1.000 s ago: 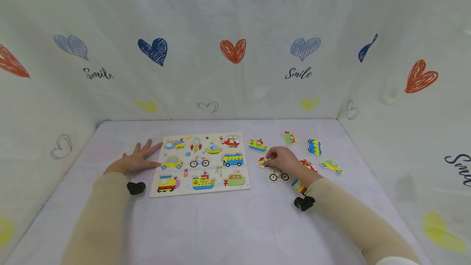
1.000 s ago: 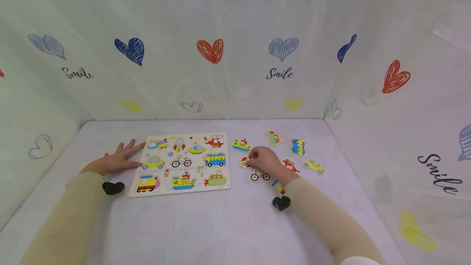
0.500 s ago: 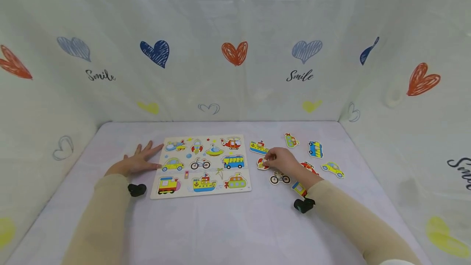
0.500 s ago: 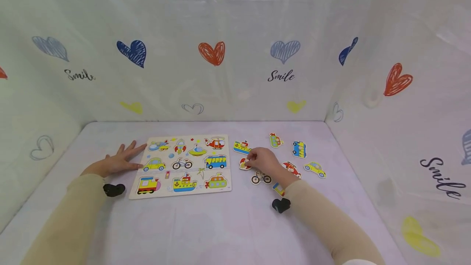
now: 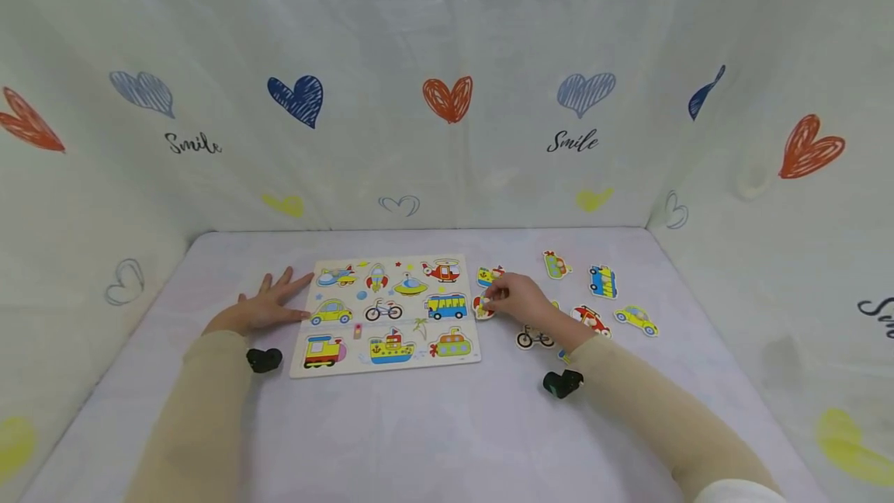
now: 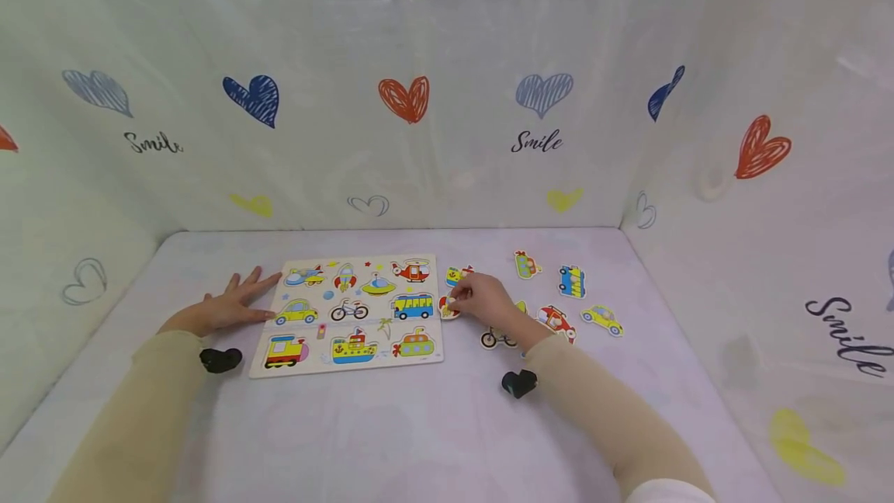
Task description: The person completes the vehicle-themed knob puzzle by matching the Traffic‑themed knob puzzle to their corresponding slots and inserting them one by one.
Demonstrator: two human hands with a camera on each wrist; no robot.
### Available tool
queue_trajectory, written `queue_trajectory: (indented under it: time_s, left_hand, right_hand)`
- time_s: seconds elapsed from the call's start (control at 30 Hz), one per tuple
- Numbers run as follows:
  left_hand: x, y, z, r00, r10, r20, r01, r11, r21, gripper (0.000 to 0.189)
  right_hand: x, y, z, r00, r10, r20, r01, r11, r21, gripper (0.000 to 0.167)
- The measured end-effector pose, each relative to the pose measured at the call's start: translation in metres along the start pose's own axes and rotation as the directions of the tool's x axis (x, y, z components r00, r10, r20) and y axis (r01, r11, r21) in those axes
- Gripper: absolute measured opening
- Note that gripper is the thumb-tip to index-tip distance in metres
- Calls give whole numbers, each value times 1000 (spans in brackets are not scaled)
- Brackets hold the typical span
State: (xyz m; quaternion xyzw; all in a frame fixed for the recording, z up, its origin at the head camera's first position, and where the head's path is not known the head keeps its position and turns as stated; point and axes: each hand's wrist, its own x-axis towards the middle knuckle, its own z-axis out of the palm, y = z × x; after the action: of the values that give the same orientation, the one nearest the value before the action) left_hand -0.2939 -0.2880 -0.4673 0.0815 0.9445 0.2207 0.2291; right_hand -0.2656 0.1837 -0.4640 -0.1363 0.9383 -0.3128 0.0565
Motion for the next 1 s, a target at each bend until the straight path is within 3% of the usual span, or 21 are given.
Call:
queue_trajectory:
  time_s: [0.23, 0.47, 1.0]
  left_hand:
    - [-5, 2, -2, 1000, 11, -9, -11, 1000, -17, 98]
    - [-5, 4, 2, 1000, 14, -15, -14, 999, -33, 98]
    - [-4, 2, 0, 1000, -7, -2, 7, 999, -45, 102]
  right_hand:
    - [11, -16, 8, 1000, -13, -4, 13, 999, 37, 13]
    - [22, -34, 13, 999, -36, 6, 36, 999, -2, 13]
    - [44, -68, 30, 997, -70, 16, 69, 995, 72, 15]
